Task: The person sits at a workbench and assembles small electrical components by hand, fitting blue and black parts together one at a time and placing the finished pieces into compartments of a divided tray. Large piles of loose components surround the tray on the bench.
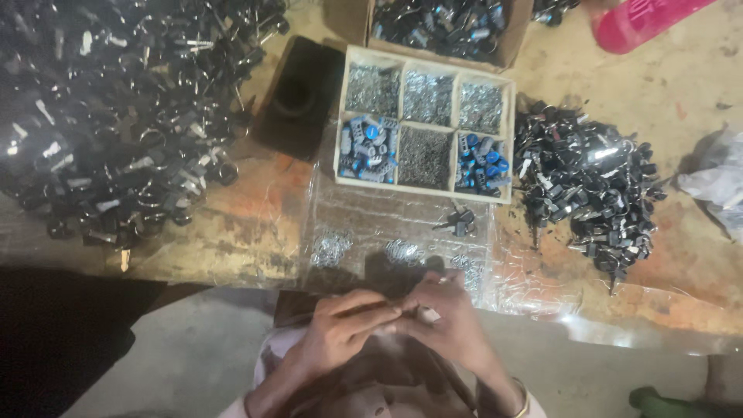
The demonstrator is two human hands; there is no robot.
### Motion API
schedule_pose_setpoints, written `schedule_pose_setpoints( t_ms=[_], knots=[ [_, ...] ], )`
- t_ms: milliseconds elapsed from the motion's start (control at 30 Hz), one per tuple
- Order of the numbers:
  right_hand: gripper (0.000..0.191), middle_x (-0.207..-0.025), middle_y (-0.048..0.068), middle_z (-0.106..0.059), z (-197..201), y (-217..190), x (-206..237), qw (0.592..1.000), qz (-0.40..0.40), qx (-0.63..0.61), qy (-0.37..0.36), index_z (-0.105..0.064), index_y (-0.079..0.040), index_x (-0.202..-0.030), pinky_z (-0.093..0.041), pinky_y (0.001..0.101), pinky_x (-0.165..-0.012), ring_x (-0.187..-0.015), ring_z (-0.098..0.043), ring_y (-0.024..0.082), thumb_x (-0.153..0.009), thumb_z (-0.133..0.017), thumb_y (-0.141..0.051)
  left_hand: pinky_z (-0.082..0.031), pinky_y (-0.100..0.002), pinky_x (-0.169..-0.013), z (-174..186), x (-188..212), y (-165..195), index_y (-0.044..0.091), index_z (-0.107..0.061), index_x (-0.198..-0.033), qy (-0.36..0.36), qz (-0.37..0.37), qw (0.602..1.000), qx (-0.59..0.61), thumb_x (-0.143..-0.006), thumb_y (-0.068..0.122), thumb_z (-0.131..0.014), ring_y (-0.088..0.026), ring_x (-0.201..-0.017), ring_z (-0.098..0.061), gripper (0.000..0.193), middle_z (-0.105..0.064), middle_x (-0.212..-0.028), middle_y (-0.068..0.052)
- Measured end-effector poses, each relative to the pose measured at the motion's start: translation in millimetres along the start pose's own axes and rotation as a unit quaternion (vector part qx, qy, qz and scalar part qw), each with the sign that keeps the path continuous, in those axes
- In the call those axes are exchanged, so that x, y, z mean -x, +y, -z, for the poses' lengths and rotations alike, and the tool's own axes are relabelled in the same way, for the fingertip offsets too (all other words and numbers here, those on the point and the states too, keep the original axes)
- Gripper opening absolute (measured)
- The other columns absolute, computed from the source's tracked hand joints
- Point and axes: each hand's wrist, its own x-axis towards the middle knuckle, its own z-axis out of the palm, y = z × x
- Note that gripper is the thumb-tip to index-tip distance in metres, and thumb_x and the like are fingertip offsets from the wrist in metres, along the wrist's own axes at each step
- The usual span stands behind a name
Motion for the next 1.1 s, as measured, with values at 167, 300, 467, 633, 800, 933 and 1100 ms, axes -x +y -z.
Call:
schedule_pose_setpoints(
  t_ms=[167, 300, 467, 633, 800, 933, 1100],
  knots=[
    [0.033, -0.1, 0.006, -0.072, 37, 19, -25, 0.946, 0.022, 0.263, 0.188, -0.079, -0.009, -0.108, -0.039, 0.0494, -0.088, -0.092, -0.062, 0.028, -0.077, -0.086, -0.019, -0.064, -0.03, -0.072, -2, -4, 6, 0.005, -0.072, -0.113, 0.022, 0.018, 1.0, 0.004, -0.081, -0.009, -0.076, -0.024, -0.089, -0.08, 0.035, -0.076, -0.106, -0.009],
    [0.025, -0.117, 0.01, -0.065, 53, 45, -26, 0.965, 0.036, 0.09, 0.245, -0.072, -0.009, -0.104, -0.049, 0.041, -0.093, -0.11, -0.059, 0.029, -0.081, -0.081, -0.008, -0.067, -0.027, -0.073, -8, -2, 8, 0.002, -0.072, -0.113, 0.056, 0.053, 0.996, 0.038, -0.085, -0.013, -0.071, -0.021, -0.089, -0.083, 0.032, -0.077, -0.107, -0.012],
    [0.025, -0.105, 0.014, -0.067, 33, 75, 15, 0.759, 0.057, -0.626, 0.17, -0.07, 0.003, -0.105, -0.061, 0.0407, -0.07, -0.09, -0.069, 0.03, -0.085, -0.076, 0.018, -0.068, -0.026, -0.071, -18, -1, 2, -0.002, -0.074, -0.108, 0.093, 0.079, 0.991, 0.061, -0.085, -0.013, -0.072, -0.021, -0.088, -0.084, 0.026, -0.078, -0.105, -0.014],
    [0.026, -0.1, 0.016, -0.072, -8, 76, 31, 0.886, -0.061, -0.443, 0.121, -0.075, 0.005, -0.097, -0.062, 0.0366, -0.074, -0.088, -0.071, 0.025, -0.075, -0.077, 0.019, -0.071, -0.027, -0.072, -33, 3, -9, -0.004, -0.075, -0.108, 0.123, 0.057, 0.986, 0.096, -0.081, -0.016, -0.074, -0.021, -0.088, -0.083, 0.029, -0.078, -0.106, -0.017],
    [0.023, -0.096, 0.013, -0.076, -10, 53, 29, 0.928, -0.042, -0.356, 0.1, -0.078, 0.004, -0.095, -0.057, 0.0303, -0.072, -0.088, -0.071, 0.019, -0.075, -0.083, 0.013, -0.07, -0.027, -0.073, -39, 9, -15, -0.003, -0.076, -0.108, 0.133, 0.029, 0.987, 0.089, -0.078, -0.017, -0.078, -0.02, -0.088, -0.082, 0.033, -0.078, -0.102, -0.018],
    [0.021, -0.089, 0.008, -0.078, 8, 36, 20, 0.954, -0.037, -0.274, 0.112, -0.08, 0.0, -0.092, -0.055, 0.0276, -0.068, -0.081, -0.072, 0.015, -0.073, -0.087, 0.005, -0.069, -0.027, -0.072, -38, 11, -20, -0.003, -0.077, -0.105, 0.184, 0.018, 0.978, 0.093, -0.076, -0.017, -0.078, -0.02, -0.085, -0.082, 0.032, -0.079, -0.1, -0.018],
    [0.02, -0.081, 0.005, -0.077, 5, 13, 13, 0.971, -0.095, -0.209, 0.07, -0.083, -0.004, -0.088, -0.051, 0.028, -0.058, -0.07, -0.07, 0.014, -0.07, -0.091, -0.001, -0.071, -0.031, -0.073, -40, 20, -22, -0.003, -0.078, -0.105, 0.155, 0.021, 0.983, 0.096, -0.077, -0.017, -0.076, -0.025, -0.089, -0.083, 0.032, -0.08, -0.1, -0.02]
  ],
)
